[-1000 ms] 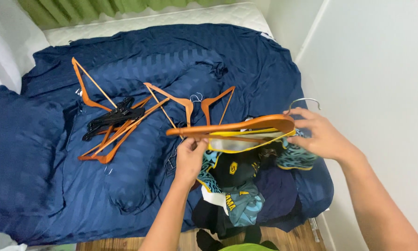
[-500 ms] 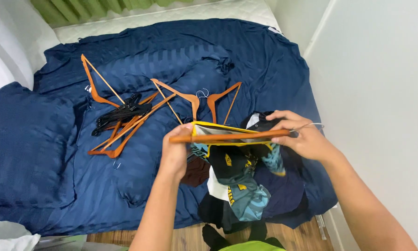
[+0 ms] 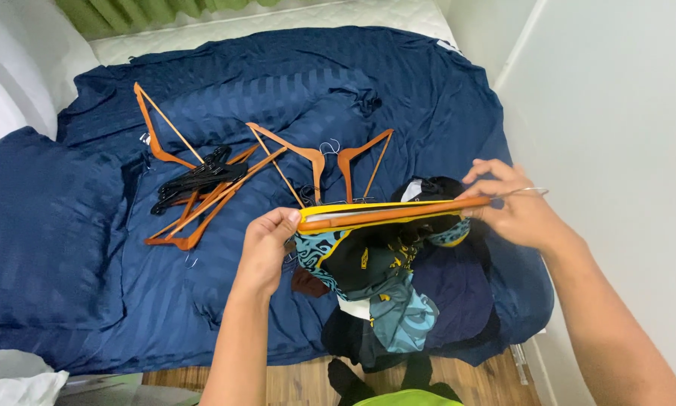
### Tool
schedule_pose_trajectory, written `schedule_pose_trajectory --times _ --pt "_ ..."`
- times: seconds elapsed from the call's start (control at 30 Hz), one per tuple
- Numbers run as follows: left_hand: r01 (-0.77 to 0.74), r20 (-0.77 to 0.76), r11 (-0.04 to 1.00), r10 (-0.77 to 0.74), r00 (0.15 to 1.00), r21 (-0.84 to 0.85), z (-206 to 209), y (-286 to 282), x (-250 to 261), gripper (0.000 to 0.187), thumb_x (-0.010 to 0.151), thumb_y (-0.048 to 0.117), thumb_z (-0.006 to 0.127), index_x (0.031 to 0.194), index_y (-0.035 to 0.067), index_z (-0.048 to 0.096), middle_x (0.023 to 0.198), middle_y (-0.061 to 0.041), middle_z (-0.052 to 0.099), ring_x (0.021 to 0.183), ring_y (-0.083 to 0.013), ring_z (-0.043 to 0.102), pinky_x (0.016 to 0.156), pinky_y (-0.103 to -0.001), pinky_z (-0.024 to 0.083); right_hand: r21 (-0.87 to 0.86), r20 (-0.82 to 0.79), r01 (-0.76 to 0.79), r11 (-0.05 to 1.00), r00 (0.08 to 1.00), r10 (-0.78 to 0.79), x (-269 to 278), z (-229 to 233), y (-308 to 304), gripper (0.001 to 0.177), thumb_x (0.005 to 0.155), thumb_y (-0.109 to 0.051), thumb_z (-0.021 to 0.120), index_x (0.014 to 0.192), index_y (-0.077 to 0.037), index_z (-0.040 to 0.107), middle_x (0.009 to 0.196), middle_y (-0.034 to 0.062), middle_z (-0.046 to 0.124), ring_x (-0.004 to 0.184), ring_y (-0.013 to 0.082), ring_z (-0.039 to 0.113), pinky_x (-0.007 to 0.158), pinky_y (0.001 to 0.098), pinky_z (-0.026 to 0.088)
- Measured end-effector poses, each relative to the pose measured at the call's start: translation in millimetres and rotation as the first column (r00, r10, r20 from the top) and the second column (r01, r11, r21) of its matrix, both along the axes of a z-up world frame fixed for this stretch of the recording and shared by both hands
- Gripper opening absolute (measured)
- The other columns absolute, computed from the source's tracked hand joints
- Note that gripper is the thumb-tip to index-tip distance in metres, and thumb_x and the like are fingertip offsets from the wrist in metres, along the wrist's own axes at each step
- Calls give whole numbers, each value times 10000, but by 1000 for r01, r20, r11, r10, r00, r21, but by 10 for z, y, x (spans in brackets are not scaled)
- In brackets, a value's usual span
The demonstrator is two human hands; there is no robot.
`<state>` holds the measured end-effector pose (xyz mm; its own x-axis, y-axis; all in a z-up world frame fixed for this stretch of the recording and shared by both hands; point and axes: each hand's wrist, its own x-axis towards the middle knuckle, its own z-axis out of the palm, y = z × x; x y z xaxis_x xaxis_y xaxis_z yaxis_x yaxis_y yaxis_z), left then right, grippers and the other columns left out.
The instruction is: Hanging various t-shirts onto wooden hangers and placing them inside a closet.
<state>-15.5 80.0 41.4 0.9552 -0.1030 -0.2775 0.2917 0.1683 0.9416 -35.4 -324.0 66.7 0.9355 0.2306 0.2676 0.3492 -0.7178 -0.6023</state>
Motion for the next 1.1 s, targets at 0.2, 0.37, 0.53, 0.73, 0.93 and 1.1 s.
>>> schedule_pose_trajectory --times 0.2,0.37,0.53,0.73,0.93,1.1 --pt "-176 318 719 -65 946 673 261 -204 -184 180 926 201 676 963 33 727 820 -133 718 734 -240 691 707 -383 528 -130 -75 62 990 995 -73 -33 42 -11 142 728 -155 811 870 -148 810 1151 -9 640 1281 236 541 1094 445 266" --pt "-237 439 549 -271 857 801 155 -204 -215 138 922 165 669 890 50 739 789 -162 722 845 -348 656 751 -472 513 -185 -135 105 977 982 -131 49 -51 -199 191 773 -168 793 963 -171 812 1177 -14 640 1175 244 565 1102 429 324" --pt "-192 453 603 -314 834 774 59 -142 -271 164 936 170 649 887 29 716 809 -160 711 827 -363 647 726 -475 511 24 -257 145 989 957 -134 44 -7 -225 224 755 -134 770 974 -166 805 1152 1 651 1180 226 612 1050 381 470" --pt "61 188 823 -200 961 565 43 -160 -352 231 996 206 609 901 3 663 652 -38 542 628 -119 459 580 -316 414 -15 -217 54 998 975 -56 50 58 -200 224 754 -89 771 967 -148 804 1082 5 697 1029 223 658 936 383 519" --pt "63 176 925 -137 975 375 91 -261 -393 270 1021 229 589 881 17 679 687 12 558 660 -43 454 594 -242 418 -177 -115 65 982 990 -87 52 201 -127 184 755 -98 810 937 -124 817 1063 8 702 1032 239 628 1048 429 379" --pt "-463 643 535 -212 736 707 230 -474 -538 137 887 170 687 804 81 750 768 -60 720 845 -254 620 799 -441 410 25 -208 93 995 974 -86 134 2 -317 225 753 -7 755 955 -94 805 1118 64 653 997 240 670 904 369 543"
